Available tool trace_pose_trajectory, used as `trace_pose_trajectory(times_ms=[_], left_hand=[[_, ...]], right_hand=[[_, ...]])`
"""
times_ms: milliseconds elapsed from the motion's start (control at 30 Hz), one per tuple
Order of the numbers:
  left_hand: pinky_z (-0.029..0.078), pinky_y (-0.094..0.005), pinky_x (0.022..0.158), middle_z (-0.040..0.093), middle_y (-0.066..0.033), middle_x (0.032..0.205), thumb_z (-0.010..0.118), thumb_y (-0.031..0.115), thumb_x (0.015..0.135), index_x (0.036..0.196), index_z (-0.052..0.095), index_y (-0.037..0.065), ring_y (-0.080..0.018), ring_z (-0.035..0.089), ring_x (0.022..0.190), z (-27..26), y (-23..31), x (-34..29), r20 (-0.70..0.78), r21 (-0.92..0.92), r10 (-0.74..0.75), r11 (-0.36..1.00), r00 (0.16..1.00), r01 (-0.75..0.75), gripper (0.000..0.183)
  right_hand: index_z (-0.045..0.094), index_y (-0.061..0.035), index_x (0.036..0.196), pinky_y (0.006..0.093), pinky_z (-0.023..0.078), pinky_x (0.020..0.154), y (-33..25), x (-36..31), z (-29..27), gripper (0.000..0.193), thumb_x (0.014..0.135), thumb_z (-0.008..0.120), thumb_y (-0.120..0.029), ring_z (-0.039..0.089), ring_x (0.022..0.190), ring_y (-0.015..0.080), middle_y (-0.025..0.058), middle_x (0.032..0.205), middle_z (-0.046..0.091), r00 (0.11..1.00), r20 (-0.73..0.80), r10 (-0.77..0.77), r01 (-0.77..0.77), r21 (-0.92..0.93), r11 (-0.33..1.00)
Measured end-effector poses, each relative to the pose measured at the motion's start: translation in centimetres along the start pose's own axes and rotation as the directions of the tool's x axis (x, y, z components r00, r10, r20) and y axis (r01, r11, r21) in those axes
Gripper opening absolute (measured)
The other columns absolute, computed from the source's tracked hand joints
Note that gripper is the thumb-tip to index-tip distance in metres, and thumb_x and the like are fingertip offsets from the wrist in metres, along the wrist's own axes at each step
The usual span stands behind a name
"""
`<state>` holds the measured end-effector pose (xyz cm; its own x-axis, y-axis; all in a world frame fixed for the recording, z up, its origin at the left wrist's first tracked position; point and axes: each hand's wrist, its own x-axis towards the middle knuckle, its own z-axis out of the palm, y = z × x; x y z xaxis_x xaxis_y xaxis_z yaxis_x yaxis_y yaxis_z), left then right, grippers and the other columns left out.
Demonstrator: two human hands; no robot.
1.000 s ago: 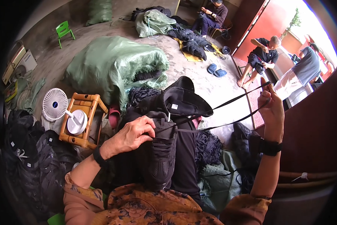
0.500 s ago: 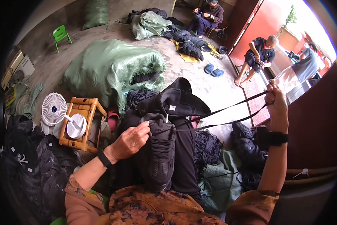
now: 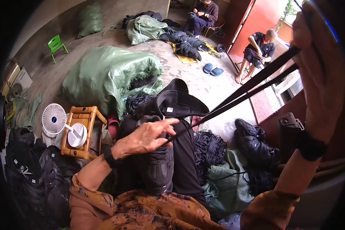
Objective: The recorder is threading laces into a black sneaker.
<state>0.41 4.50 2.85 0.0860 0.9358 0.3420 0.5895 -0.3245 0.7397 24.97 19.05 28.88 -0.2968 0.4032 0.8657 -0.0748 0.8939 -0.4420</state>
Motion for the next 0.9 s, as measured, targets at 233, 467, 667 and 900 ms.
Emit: trace_pose_trajectory(times_ms=[233,467,667,900], left_hand=[[0.05,-0.0289,0.081,0.054,-0.001,0.078,0.054,0.009,0.095,0.121,0.053,0.0,-0.0135,0.056,0.076,-5.2,-1.6,-4.2,-0.405,-0.852,-0.369,0.484,0.837,-0.199,0.027],[0.051,-0.0315,0.078,0.053,-0.0023,0.083,0.053,0.007,0.096,0.117,0.055,0.0,-0.0143,0.054,0.077,-15.5,-12.4,-15.0,-0.529,-0.83,-0.643,0.257,0.553,-0.495,0.022],[0.048,-0.0246,0.066,0.059,-0.0043,0.094,0.053,0.005,0.096,0.116,0.057,0.0,-0.013,0.055,0.079,-16.8,-15.1,-20.1,-0.599,-0.786,-0.693,0.414,0.401,-0.46,0.02],[0.042,-0.0184,0.06,0.062,-0.0041,0.099,0.056,0.009,0.097,0.121,0.054,0.003,-0.0066,0.051,0.072,-15.6,-10.6,-18.2,-0.68,-0.733,-0.617,0.592,0.396,-0.335,0.025]], right_hand=[[0.056,0.0019,0.118,0.0497,0.044,0.101,11.0,-5.0,-4.0,0.031,0.102,0.046,-0.023,0.056,0.12,0.0344,0.0233,0.127,0.059,0.871,0.277,0.405,-0.49,0.489,0.722],[0.055,-0.0043,0.085,0.0363,0.051,0.083,26.0,-23.0,-6.2,0.016,0.098,0.052,-0.013,0.059,0.078,0.0211,0.0068,0.077,0.058,0.571,0.139,0.809,-0.701,0.596,0.392],[0.05,-0.0019,0.131,0.0297,0.051,0.074,21.9,-28.1,6.5,0.039,0.096,0.058,-0.018,0.063,0.081,0.0143,0.004,0.085,0.063,0.538,0.27,0.798,-0.84,0.248,0.482],[0.059,0.0019,0.096,0.026,0.051,0.064,14.9,-27.7,13.6,0.011,0.096,0.056,-0.009,0.063,0.067,0.0115,0.0048,0.074,0.064,0.428,0.649,0.63,-0.852,0.057,0.52]])
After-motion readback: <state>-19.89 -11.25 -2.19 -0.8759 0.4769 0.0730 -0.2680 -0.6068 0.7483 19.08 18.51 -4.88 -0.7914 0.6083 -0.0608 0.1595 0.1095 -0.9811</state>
